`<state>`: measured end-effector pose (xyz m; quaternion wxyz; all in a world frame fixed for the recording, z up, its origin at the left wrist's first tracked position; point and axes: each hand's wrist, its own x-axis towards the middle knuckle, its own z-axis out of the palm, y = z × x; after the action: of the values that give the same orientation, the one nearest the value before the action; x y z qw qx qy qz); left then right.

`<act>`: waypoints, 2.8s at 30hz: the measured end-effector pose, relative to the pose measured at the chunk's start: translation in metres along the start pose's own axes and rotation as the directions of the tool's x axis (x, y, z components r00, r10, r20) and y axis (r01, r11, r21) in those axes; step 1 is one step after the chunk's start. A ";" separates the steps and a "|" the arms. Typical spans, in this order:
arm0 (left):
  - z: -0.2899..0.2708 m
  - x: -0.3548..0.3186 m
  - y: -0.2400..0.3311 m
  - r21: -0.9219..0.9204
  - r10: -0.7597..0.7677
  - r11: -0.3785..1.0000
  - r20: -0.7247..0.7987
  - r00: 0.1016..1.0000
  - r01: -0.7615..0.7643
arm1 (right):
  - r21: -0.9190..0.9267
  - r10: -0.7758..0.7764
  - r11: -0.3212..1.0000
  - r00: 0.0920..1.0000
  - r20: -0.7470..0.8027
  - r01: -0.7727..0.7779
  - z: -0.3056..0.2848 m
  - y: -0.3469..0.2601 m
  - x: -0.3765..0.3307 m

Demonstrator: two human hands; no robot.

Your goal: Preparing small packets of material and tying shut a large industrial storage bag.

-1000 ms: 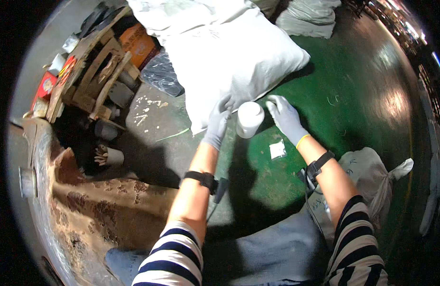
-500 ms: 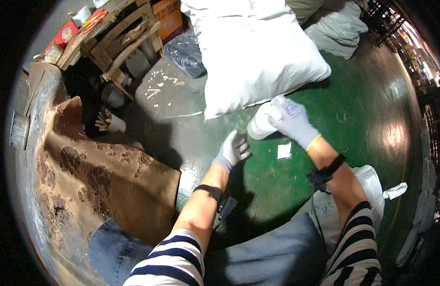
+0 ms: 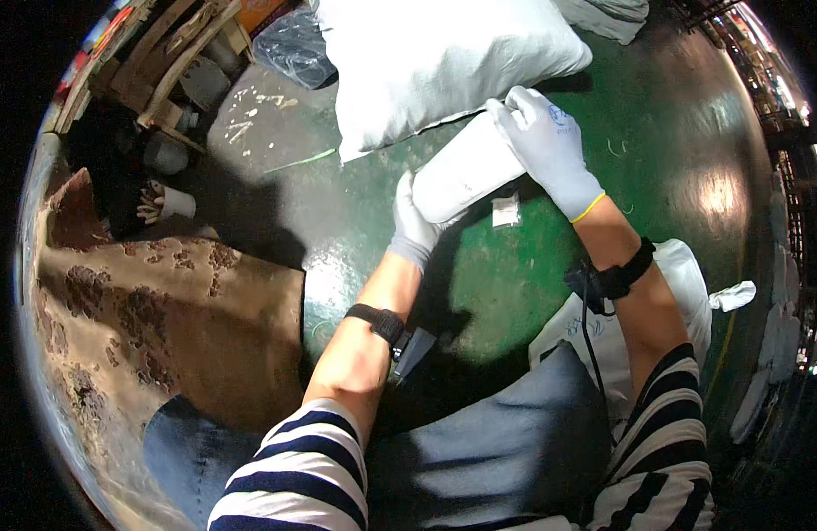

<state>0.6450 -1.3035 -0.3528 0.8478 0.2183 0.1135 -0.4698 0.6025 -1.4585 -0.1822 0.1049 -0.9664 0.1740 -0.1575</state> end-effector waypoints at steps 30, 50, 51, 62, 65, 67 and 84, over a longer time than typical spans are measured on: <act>-0.079 0.075 0.001 -0.043 -0.128 0.991 -0.077 0.989 0.125 | -0.107 -0.128 0.984 0.981 0.144 0.145 0.080 0.017 0.013; 0.029 0.080 0.020 0.790 0.395 -0.280 0.612 0.685 -0.545 | -0.008 -0.359 0.921 0.855 0.373 0.390 0.076 0.055 0.028; 0.029 0.081 0.022 0.795 0.348 -0.233 0.606 0.715 -0.560 | 0.030 -0.431 0.886 0.800 0.416 0.462 0.073 0.058 0.031; 0.023 0.087 0.028 0.792 0.316 -0.285 0.609 0.727 -0.539 | -0.296 -0.171 0.854 0.767 0.618 0.428 0.062 0.031 0.038; 0.023 0.084 0.027 0.807 0.310 -0.263 0.590 0.745 -0.529 | -0.080 -0.363 0.896 0.825 0.432 0.437 0.055 0.036 0.023; 0.026 0.084 0.024 0.809 0.309 -0.265 0.586 0.749 -0.524 | -0.013 -0.454 0.875 0.828 0.329 0.484 0.055 0.043 0.018; 0.078 0.050 0.042 0.724 0.173 -0.401 0.661 0.730 -0.561 | -0.041 -0.460 0.887 0.888 0.016 0.460 0.022 0.067 0.016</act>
<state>0.7058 -1.3584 -0.2931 0.4612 0.7420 -0.4811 -0.0723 0.6037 -1.5229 -0.2153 0.0441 -0.9827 -0.0565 -0.1710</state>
